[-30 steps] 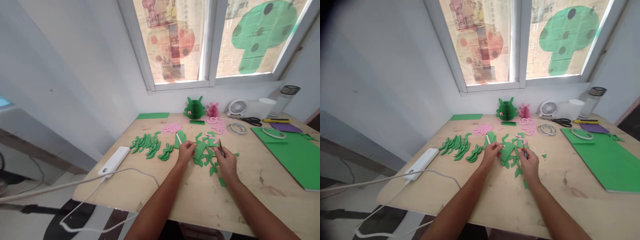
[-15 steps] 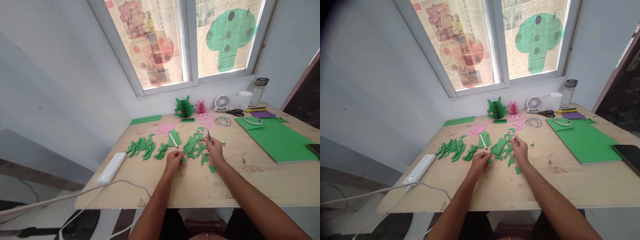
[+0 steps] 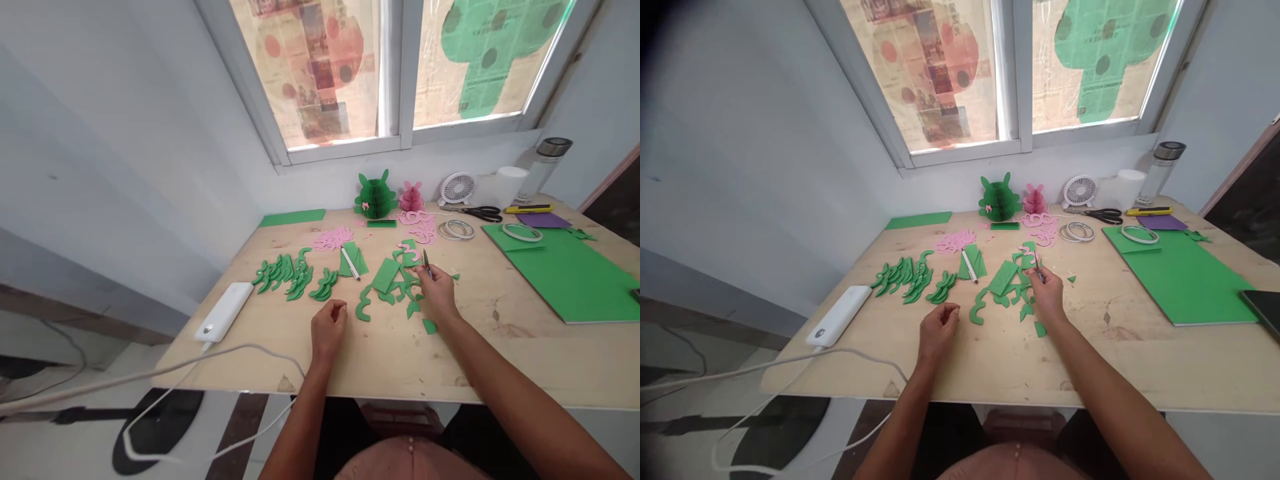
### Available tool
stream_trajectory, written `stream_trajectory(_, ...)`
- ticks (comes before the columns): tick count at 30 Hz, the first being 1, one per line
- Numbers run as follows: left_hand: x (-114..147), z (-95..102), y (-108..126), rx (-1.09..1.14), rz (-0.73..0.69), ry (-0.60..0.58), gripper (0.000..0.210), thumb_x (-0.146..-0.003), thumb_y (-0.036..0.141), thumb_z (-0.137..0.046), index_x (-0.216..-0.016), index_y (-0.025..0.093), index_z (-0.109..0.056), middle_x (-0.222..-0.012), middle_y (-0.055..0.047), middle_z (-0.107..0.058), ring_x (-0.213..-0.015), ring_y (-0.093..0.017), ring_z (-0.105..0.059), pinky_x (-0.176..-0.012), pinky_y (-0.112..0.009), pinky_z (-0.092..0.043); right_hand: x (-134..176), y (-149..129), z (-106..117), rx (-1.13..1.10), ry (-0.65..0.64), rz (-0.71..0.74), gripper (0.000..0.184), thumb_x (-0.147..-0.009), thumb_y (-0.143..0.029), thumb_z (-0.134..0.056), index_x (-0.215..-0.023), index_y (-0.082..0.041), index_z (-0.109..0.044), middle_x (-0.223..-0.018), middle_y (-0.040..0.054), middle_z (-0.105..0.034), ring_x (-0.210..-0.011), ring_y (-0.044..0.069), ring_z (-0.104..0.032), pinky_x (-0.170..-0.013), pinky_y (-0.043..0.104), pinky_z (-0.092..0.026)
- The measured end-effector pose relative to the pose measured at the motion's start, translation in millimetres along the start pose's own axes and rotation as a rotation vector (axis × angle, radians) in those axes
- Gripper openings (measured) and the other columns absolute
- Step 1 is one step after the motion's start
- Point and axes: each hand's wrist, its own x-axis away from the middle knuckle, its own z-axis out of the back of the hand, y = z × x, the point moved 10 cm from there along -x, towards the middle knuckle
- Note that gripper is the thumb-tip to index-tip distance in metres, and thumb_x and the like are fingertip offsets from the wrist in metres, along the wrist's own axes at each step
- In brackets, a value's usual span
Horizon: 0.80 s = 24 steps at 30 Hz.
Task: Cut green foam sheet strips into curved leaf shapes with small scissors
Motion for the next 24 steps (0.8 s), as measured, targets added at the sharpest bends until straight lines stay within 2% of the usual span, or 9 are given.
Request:
stream_trajectory(4, -1, -7.9, 6, 0.061, 0.008, -0.029, 0.012, -0.068, 0.027, -0.054, -0.069, 0.021, -0.063, -0.064, -0.001, -0.066, -0.059, -0.017, -0.058, -0.056, -0.026, -0.042, 2, 3, -2, -0.025, -0.004, -0.039, 0.039, -0.069, -0.049, -0.06, -0.077, -0.011, -0.065, -0.043, -0.0083, -0.03, -0.037, 0.007, -0.022, -0.034, 0.021, -0.017)
stream_trajectory(8, -7, -26.4, 20, 0.102, -0.022, -0.104, 0.012, -0.071, 0.027, -0.053, -0.072, 0.02, -0.063, -0.064, -0.001, -0.065, -0.058, -0.016, -0.057, -0.056, -0.025, -0.041, 4, 2, -2, -0.068, 0.016, -0.074, 0.037, -0.067, -0.047, -0.063, -0.078, -0.011, -0.065, -0.044, -0.0085, -0.03, -0.037, 0.006, -0.023, -0.034, 0.021, -0.016)
stream_trajectory(10, -10, -33.5, 36, 0.025, -0.108, -0.098, 0.012, -0.074, 0.025, -0.051, -0.075, 0.02, -0.062, -0.066, -0.001, -0.065, -0.06, -0.016, -0.057, -0.061, -0.027, -0.042, 6, 1, -4, -0.072, 0.003, -0.088, 0.037, -0.067, -0.047, -0.063, -0.078, -0.011, -0.065, -0.043, -0.0085, -0.031, -0.037, 0.006, -0.024, -0.035, 0.021, -0.016)
stream_trajectory(14, -13, -54.3, 78, -0.266, -0.396, -0.095, 0.015, -0.076, 0.02, -0.051, -0.085, 0.02, -0.062, -0.088, -0.007, -0.067, -0.089, -0.022, -0.057, -0.078, -0.033, -0.04, 7, -1, -5, -0.063, -0.002, -0.081, 0.037, -0.067, -0.046, -0.063, -0.077, -0.011, -0.066, -0.044, -0.008, -0.031, -0.039, 0.007, -0.024, -0.035, 0.021, -0.017)
stream_trajectory(16, -14, -68.0, 89, -0.397, -0.466, -0.12, 0.016, -0.076, 0.021, -0.054, -0.09, 0.021, -0.063, -0.094, -0.008, -0.066, -0.095, -0.024, -0.055, -0.08, -0.035, -0.039, 7, 0, -4, -0.056, 0.001, -0.089, 0.038, -0.067, -0.046, -0.063, -0.078, -0.01, -0.066, -0.044, -0.0079, -0.03, -0.039, 0.007, -0.024, -0.034, 0.021, -0.017)
stream_trajectory(21, -16, -94.7, 90, -0.619, -0.484, -0.193, 0.022, -0.075, 0.031, -0.058, -0.094, 0.02, -0.06, -0.097, -0.01, -0.063, -0.097, -0.027, -0.051, -0.081, -0.039, -0.034, 6, 4, -4, -0.064, 0.005, -0.109, 0.038, -0.067, -0.047, -0.062, -0.077, -0.01, -0.066, -0.042, -0.0086, -0.028, -0.037, 0.006, -0.023, -0.034, 0.021, -0.016)
stream_trajectory(24, -17, -100.9, 87, -0.683, -0.487, -0.2, 0.021, -0.075, 0.03, -0.058, -0.093, 0.02, -0.06, -0.097, -0.01, -0.063, -0.094, -0.027, -0.051, -0.08, -0.039, -0.033, 6, 4, -5, -0.072, 0.005, -0.102, 0.038, -0.066, -0.047, -0.063, -0.074, -0.01, -0.065, -0.044, -0.008, -0.031, -0.038, 0.006, -0.024, -0.035, 0.021, -0.017)
